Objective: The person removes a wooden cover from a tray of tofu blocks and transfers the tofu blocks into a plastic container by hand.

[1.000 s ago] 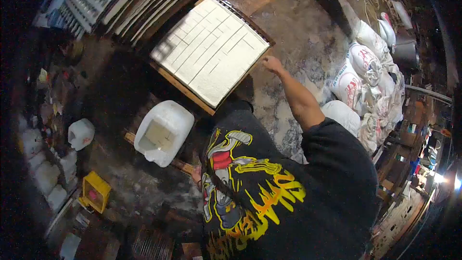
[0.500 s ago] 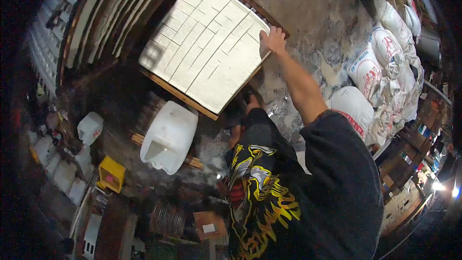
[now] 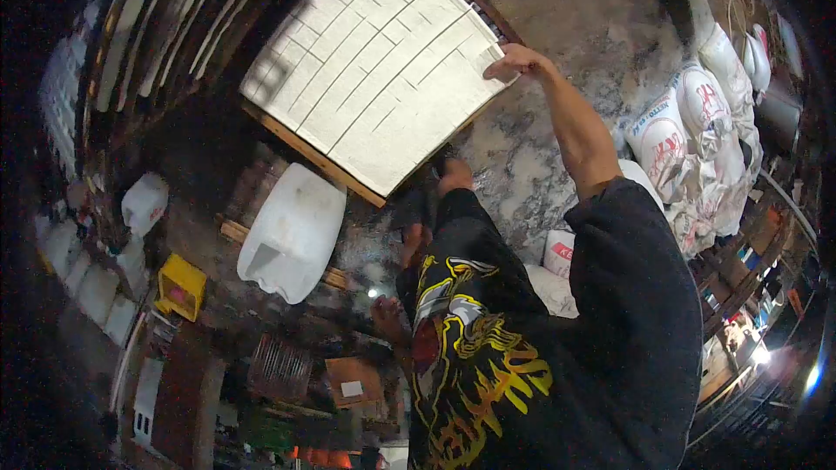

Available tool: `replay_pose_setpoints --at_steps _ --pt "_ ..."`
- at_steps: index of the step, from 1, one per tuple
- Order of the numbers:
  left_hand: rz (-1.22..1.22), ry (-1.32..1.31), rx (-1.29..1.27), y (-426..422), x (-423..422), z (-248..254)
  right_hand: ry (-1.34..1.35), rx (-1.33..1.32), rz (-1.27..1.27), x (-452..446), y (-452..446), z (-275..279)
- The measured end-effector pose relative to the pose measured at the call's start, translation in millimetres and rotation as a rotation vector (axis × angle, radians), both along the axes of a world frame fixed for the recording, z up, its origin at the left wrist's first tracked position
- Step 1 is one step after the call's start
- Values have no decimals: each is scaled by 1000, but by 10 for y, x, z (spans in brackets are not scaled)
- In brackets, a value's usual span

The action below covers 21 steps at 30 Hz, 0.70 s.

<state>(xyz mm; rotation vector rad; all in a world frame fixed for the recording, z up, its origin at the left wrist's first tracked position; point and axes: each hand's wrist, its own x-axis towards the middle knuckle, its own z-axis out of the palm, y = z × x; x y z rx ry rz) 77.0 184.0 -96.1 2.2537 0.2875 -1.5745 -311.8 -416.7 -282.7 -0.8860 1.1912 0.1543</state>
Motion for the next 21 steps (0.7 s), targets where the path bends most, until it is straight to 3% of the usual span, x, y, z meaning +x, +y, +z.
replay_pose_setpoints --at_steps 2,4,5,8,9,10,11,12,13,14,16,17,18,20,21 --pt "16 -9 -29 -16 -14 -5 60 -9 203 173 7 24" --pt "42 -26 -74 -53 -60 -47 162 -104 349 -60 64 -1088" --pt "58 -36 -98 -40 -75 -53 243 -421 318 -64 196 -950" --pt "119 -36 -286 40 30 -172 176 -358 297 -99 176 -473" --pt "184 7 -421 114 135 -257 100 -311 117 -138 205 -228" --pt "570 310 -620 239 331 -385 25 -260 -60 -188 249 -17" --pt "951 623 -812 382 546 -562 117 -251 -111 -245 275 69" --pt "984 1125 -1042 338 751 -811 203 -244 -158 -216 284 238" --pt "994 1102 -1074 444 789 -883 259 -245 -227 -209 370 468" --pt "667 380 -810 394 778 -665 299 -237 -281 -71 403 695" --pt "506 -308 -549 484 745 -334 17 -12 -437 -4 474 621" --pt "689 -227 -661 388 846 -445 -102 116 -507 36 503 596" --pt "875 -142 -763 184 931 -485 -117 12 -454 134 685 687" --pt "984 -549 -398 -674 970 -323 -90 -133 -318 387 845 565" --pt "1008 -595 -319 -796 1023 -385 -36 -174 -235 410 870 419"
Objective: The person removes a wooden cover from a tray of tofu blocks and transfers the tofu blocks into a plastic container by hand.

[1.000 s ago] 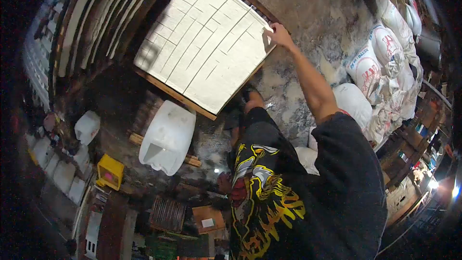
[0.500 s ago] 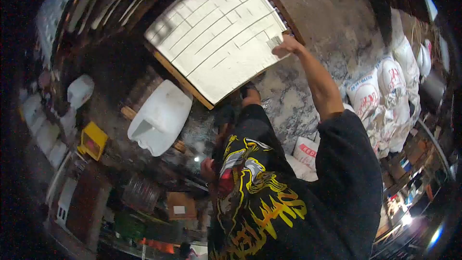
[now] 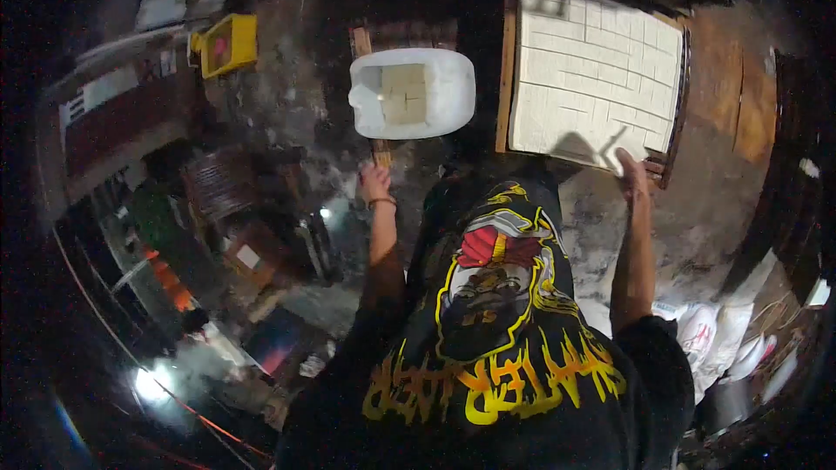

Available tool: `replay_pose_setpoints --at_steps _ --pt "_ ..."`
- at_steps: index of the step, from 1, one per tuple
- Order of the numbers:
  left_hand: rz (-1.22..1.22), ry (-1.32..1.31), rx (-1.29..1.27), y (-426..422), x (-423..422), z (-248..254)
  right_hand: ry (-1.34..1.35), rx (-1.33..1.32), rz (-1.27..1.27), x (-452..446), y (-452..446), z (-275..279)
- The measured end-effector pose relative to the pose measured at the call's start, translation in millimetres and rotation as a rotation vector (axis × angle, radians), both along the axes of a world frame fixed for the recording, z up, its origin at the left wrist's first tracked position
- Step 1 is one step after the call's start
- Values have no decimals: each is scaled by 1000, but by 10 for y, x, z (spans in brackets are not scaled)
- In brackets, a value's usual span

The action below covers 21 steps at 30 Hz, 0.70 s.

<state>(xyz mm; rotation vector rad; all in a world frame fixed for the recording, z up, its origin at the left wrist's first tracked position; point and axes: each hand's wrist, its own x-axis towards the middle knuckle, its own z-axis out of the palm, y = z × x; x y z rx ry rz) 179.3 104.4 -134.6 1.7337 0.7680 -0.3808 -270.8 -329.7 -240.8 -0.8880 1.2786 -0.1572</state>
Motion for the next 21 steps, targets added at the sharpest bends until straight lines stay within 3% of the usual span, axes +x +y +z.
replay_pose_setpoints --at_steps 1,2,4,7,8,10,12,13,14,17,19,21 --pt "48 9 -53 59 150 -304 128 192 111 349 4 342" --pt "98 19 -104 141 303 -629 28 163 145 645 113 390" --pt "178 -64 51 -314 402 -398 -181 113 201 1163 304 403" --pt "222 -92 216 -725 601 -142 -332 98 226 2222 507 1483" --pt "222 -94 272 -852 706 -68 -317 -38 289 2581 603 1784" --pt "206 -65 372 -935 982 130 -176 -722 542 3433 1038 2153" --pt "108 32 482 -984 1227 283 -26 -769 710 4283 1531 2599" --pt "99 52 470 -982 1253 132 3 -894 764 4555 1658 2472" --pt "-16 84 570 -919 1346 -19 -9 -878 878 4855 1795 2165" --pt "-230 134 761 -757 1318 -703 151 -845 893 5256 2029 1209" --pt "-283 77 866 -707 1227 -1025 234 -125 669 5400 1962 582" --pt "-146 37 821 -666 1143 -1214 175 -151 613 5367 1860 234"
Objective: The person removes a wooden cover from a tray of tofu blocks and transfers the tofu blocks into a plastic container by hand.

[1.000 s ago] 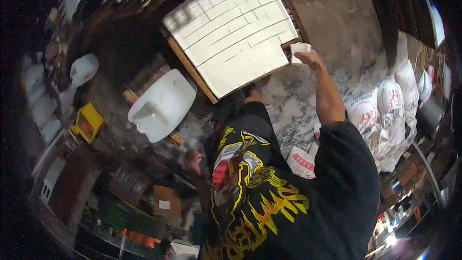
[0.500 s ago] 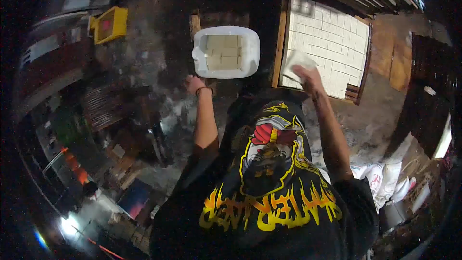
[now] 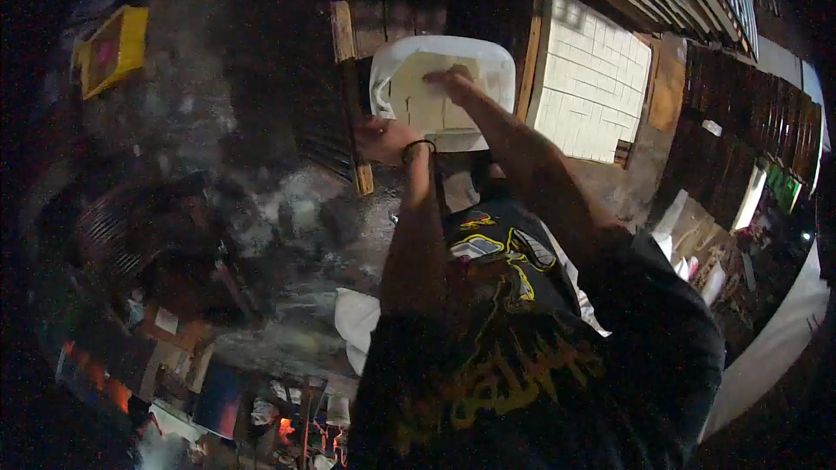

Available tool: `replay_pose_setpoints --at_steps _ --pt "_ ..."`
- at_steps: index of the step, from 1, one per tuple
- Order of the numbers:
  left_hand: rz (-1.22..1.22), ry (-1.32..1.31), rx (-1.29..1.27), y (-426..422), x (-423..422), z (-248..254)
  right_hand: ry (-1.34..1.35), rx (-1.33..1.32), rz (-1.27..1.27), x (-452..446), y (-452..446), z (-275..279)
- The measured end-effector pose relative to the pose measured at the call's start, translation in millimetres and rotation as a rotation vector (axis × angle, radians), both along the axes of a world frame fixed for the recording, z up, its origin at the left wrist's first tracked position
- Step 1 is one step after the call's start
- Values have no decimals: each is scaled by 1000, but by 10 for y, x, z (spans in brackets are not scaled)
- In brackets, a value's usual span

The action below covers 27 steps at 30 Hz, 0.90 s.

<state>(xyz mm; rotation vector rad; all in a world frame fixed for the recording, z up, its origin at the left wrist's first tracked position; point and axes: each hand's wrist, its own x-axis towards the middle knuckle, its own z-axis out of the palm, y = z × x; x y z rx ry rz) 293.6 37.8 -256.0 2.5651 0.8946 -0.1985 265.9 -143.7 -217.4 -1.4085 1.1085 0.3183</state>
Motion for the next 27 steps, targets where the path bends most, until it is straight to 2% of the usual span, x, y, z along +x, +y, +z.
replay_pose_setpoints --at_steps 1,2,3,4,7,8,10,11,12,14,15,16,17,19,20,22,24,25,27 --pt "52 -47 -24 52 -80 -228 -58 127 -204 40 -7 114" --pt "-94 -222 41 102 -164 -502 -117 244 -414 78 -15 233" --pt "-162 -299 56 39 -231 -550 -99 225 -413 92 -59 -50" --pt "-231 -374 75 -27 -295 -587 -185 -46 -266 77 -151 -530" --pt "-229 -232 94 -250 -81 569 -422 -149 -282 83 -132 -679" --pt "-116 -237 -35 -331 5 863 -426 -222 -76 29 -123 -660" --pt "0 -240 -151 -349 -22 944 -291 1 -210 162 -85 -499" --pt "-29 -355 -93 -362 -37 917 -286 6 -213 145 -45 -507" --pt "-33 -359 -96 -320 -57 818 -395 105 -316 19 -76 -793" --pt "-18 -387 -143 -284 -106 523 -402 109 -491 -126 -185 -1570" --pt "-7 -340 -195 -302 -83 523 -419 101 -497 -79 -227 -1423" --pt "4 -293 -244 -321 -60 519 -203 -357 -188 -101 -231 -1206" --pt "-51 -360 -93 -340 -26 694 -211 -300 -321 -46 -185 -1117" --pt "-80 -366 -99 -333 60 741 -245 -202 -604 12 -114 -1095" --pt "-83 -357 -96 -358 104 747 -244 -733 -232 97 -80 -1090" --pt "-88 -324 -81 -384 105 759 -186 -1243 148 -48 -51 -1843" --pt "-82 -291 -40 -326 76 828 147 -804 346 141 -3 -1349" --pt "-60 -186 -172 -300 108 933 258 -650 444 199 30 -1142" --pt "-228 -240 -138 -248 131 938 319 -493 584 246 28 -629"
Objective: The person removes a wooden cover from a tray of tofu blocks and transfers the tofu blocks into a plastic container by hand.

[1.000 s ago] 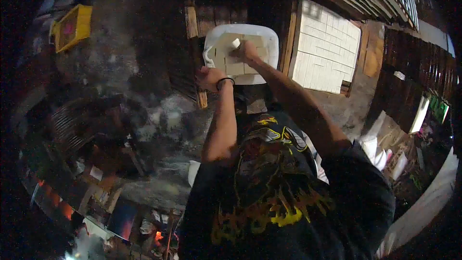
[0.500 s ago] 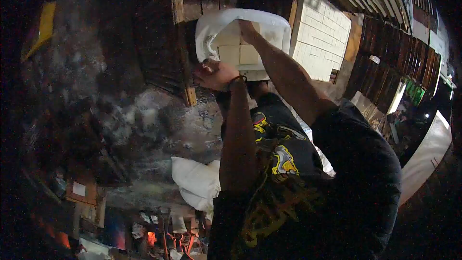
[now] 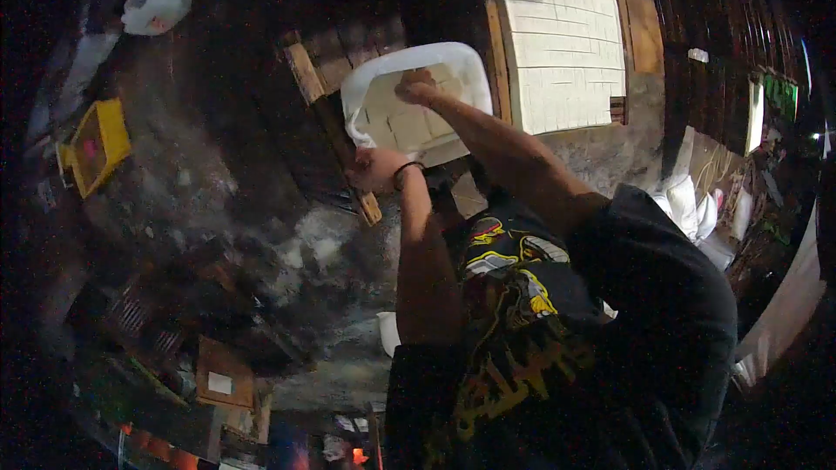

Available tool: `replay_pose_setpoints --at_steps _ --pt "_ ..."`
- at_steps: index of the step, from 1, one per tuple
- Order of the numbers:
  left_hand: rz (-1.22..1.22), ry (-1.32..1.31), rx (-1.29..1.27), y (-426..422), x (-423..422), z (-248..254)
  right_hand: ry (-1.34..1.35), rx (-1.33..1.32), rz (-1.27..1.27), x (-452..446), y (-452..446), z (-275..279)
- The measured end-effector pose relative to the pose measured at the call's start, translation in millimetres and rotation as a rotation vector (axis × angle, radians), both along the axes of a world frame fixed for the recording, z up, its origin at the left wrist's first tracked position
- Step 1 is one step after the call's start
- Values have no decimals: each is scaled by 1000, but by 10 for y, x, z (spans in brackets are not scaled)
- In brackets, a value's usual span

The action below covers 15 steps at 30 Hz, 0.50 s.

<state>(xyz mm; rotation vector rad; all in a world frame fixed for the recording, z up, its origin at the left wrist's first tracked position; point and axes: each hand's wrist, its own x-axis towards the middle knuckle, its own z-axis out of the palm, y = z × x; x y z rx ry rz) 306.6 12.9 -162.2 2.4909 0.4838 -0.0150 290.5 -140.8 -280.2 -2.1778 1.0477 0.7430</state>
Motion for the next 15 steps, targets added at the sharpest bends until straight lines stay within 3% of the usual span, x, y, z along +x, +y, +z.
replay_pose_setpoints --at_steps 2,4,6,8,10,13,14,15 --pt "35 109 51 18 43 -78 -158 86 47 -102 56 630" --pt "-39 167 99 110 89 -431 -628 243 52 -447 171 1534" --pt "192 58 -305 54 112 -56 -868 520 2 -974 154 2190" --pt "171 -55 -150 82 134 -239 -811 560 -75 -1637 -152 2584" --pt "122 178 49 -202 68 436 -619 372 -420 -2520 -435 2155" --pt "-102 180 299 -72 101 316 -466 -43 -852 -4408 -998 832" --pt "-250 266 490 -36 147 322 -366 -388 -813 -4909 -1081 620" --pt "-393 346 679 -48 175 320 -419 -481 -1079 -5454 -1267 139"
